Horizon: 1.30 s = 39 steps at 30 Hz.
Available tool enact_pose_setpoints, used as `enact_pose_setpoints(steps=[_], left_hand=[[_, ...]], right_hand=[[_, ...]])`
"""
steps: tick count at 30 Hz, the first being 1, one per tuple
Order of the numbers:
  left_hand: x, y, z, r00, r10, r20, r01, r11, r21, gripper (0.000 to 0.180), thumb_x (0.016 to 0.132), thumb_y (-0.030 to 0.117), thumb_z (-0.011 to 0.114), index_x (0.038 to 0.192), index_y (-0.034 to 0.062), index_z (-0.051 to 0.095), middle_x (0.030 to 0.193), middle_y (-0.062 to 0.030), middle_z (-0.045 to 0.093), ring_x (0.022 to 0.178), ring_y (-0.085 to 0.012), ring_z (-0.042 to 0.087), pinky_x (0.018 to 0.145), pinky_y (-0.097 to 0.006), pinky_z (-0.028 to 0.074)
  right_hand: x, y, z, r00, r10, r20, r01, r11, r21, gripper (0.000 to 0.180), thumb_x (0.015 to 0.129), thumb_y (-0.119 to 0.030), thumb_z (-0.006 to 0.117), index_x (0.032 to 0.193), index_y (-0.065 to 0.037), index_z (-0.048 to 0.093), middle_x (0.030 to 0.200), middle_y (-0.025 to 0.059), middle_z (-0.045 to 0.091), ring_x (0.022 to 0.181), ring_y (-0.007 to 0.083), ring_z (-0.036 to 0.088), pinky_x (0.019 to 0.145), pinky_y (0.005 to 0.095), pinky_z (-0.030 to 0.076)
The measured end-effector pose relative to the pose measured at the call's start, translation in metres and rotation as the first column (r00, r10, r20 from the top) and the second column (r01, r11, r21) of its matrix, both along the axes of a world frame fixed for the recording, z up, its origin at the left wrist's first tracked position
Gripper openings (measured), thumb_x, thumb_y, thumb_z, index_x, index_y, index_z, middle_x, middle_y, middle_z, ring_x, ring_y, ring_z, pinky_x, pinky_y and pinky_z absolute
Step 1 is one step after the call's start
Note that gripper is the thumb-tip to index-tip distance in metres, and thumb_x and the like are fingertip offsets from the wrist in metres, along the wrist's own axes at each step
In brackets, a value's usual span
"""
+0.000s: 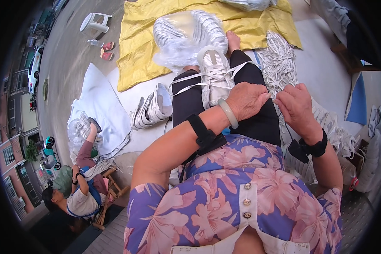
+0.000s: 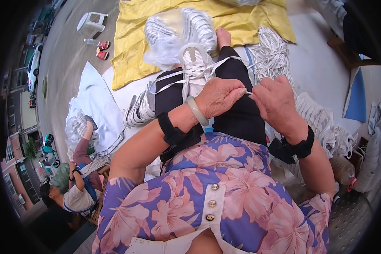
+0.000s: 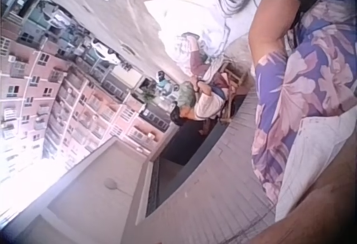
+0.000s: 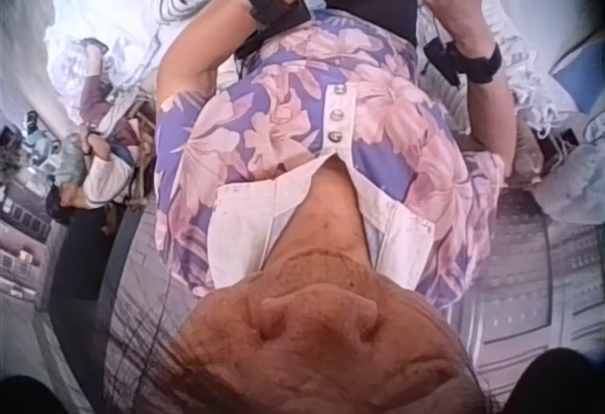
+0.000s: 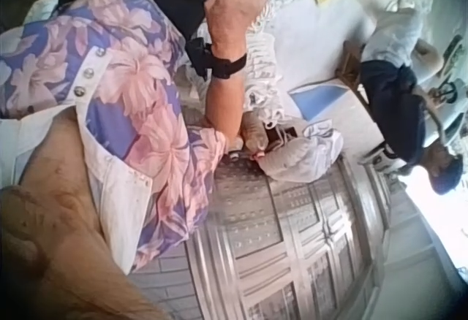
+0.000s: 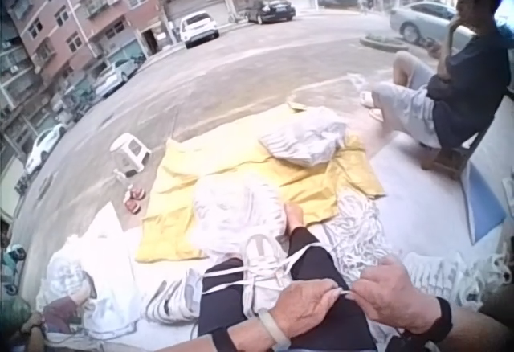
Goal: The recorder inserts shoelaces into white sneakers repeatedly as part of a manual manufacturing or assembly task.
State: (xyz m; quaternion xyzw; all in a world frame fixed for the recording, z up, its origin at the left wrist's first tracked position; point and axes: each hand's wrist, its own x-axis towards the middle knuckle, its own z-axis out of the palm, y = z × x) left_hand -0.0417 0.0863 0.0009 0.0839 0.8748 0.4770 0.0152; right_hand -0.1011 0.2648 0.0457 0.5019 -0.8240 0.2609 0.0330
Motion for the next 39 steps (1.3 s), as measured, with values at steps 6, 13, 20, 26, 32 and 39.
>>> enact_pose_setpoints(steps=[6, 13, 20, 26, 32, 39], left_hand=[[0.006, -0.013, 0.013, 0.974, -0.078, 0.211, 0.027, 0.972, 0.234, 0.009, 0.082, 0.011, 0.058, 0.08, 0.0024, 0.061, 0.064, -0.0019, 0.057, 0.056, -0.0083, 0.051, 0.051, -0.023, 0.041], [0.042, -0.067, 0.006, 0.885, 0.187, 0.427, -0.298, 0.932, 0.209, 0.005, 0.079, 0.008, 0.06, 0.077, 0.0039, 0.062, 0.064, 0.0036, 0.055, 0.056, -0.005, 0.048, 0.051, -0.021, 0.039], [0.047, -0.079, -0.011, 0.94, 0.302, -0.156, -0.335, 0.746, -0.575, 0.006, 0.069, 0.008, 0.059, 0.075, 0.006, 0.059, 0.09, -0.0069, 0.058, 0.082, -0.0253, 0.055, 0.07, -0.033, 0.041], [0.046, -0.079, -0.021, 0.948, 0.195, -0.252, -0.315, 0.692, -0.649, 0.008, 0.066, 0.009, 0.057, 0.073, 0.0044, 0.059, 0.109, -0.0107, 0.052, 0.102, -0.031, 0.045, 0.085, -0.044, 0.032], [0.043, -0.077, -0.021, 0.968, 0.171, -0.182, -0.25, 0.651, -0.717, 0.012, 0.064, 0.011, 0.057, 0.072, 0.0031, 0.06, 0.115, -0.012, 0.049, 0.108, -0.0342, 0.04, 0.09, -0.05, 0.027], [0.031, -0.072, -0.025, 0.975, 0.19, -0.113, -0.211, 0.651, -0.729, 0.011, 0.062, 0.011, 0.059, 0.071, 0.004, 0.062, 0.115, -0.0128, 0.048, 0.112, -0.0356, 0.038, 0.092, -0.049, 0.026]], right_hand=[[0.003, -0.009, -0.011, 0.995, 0.074, 0.067, -0.07, 0.996, -0.062, 0.015, 0.067, -0.006, 0.065, 0.068, -0.008, 0.051, 0.065, 0.0056, 0.044, 0.059, 0.0244, 0.044, 0.059, 0.0343, 0.032], [0.016, -0.057, -0.042, 0.962, 0.168, 0.214, -0.122, 0.97, -0.211, 0.018, 0.07, -0.01, 0.064, 0.084, -0.009, 0.054, 0.07, 0.0064, 0.049, 0.064, 0.0247, 0.051, 0.059, 0.034, 0.036], [0.023, -0.094, -0.079, 0.913, -0.045, 0.406, 0.08, 0.994, -0.071, 0.029, 0.071, -0.022, 0.066, 0.091, -0.007, 0.051, 0.08, 0.0104, 0.051, 0.073, 0.0297, 0.055, 0.061, 0.039, 0.043], [0.025, -0.103, -0.088, 0.904, -0.073, 0.421, 0.091, 0.996, -0.024, 0.037, 0.07, -0.027, 0.068, 0.093, -0.006, 0.049, 0.082, 0.0114, 0.051, 0.077, 0.0306, 0.055, 0.065, 0.0398, 0.044], [0.024, -0.105, -0.093, 0.88, -0.084, 0.468, 0.115, 0.993, -0.038, 0.038, 0.068, -0.027, 0.069, 0.093, -0.007, 0.048, 0.083, 0.0111, 0.052, 0.077, 0.0312, 0.055, 0.066, 0.0398, 0.044], [0.025, -0.107, -0.093, 0.847, -0.088, 0.524, 0.156, 0.984, -0.088, 0.037, 0.066, -0.02, 0.069, 0.093, -0.007, 0.047, 0.086, 0.0116, 0.05, 0.078, 0.0314, 0.055, 0.067, 0.0401, 0.045]])
